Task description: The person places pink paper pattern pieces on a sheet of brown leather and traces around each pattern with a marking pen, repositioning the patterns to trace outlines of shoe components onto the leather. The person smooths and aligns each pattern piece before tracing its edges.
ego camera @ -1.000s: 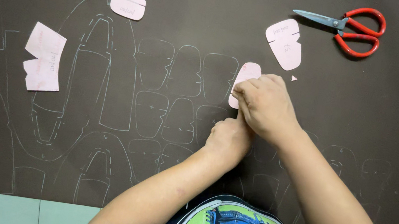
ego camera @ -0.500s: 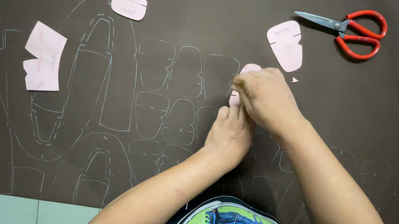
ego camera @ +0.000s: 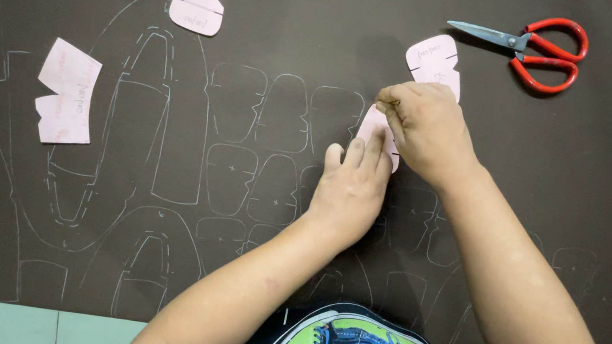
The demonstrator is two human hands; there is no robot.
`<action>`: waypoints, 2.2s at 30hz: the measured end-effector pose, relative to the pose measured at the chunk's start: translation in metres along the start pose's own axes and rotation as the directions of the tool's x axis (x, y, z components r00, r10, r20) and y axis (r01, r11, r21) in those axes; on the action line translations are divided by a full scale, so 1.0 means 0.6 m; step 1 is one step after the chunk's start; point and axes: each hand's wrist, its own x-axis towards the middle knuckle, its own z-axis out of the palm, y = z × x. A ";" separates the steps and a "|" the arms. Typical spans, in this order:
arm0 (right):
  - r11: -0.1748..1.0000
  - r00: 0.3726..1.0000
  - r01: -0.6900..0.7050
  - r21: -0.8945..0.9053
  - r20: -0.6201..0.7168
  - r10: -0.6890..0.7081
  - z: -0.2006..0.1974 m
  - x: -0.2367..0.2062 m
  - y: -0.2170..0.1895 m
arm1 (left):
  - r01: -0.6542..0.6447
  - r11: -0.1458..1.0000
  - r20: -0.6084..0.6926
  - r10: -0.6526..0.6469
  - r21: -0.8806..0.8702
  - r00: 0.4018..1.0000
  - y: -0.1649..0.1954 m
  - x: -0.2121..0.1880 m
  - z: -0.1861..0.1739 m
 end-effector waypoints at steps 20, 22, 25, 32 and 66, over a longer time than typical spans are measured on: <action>0.984 0.985 -0.165 -0.069 0.029 0.167 -0.016 -0.054 0.021 | -0.018 1.000 -0.021 0.017 -0.023 1.000 -0.010 0.004 -0.003; 0.984 0.985 -0.169 -0.058 0.015 0.170 -0.015 -0.073 0.015 | -0.017 0.999 -0.001 0.017 -0.048 1.000 -0.012 0.005 -0.004; 0.983 0.983 -0.184 -0.020 -0.031 0.184 -0.011 -0.096 0.004 | -0.018 0.997 -0.004 0.018 -0.076 1.000 -0.015 0.005 -0.004; 0.966 0.967 -0.256 0.029 0.016 0.255 -0.003 -0.117 -0.009 | -0.031 0.993 -0.023 0.029 -0.113 0.999 -0.026 0.005 -0.009; 0.975 0.973 -0.223 0.009 0.061 0.222 -0.014 -0.164 -0.034 | 0.039 0.895 0.077 -0.006 -0.444 0.997 -0.085 0.019 -0.007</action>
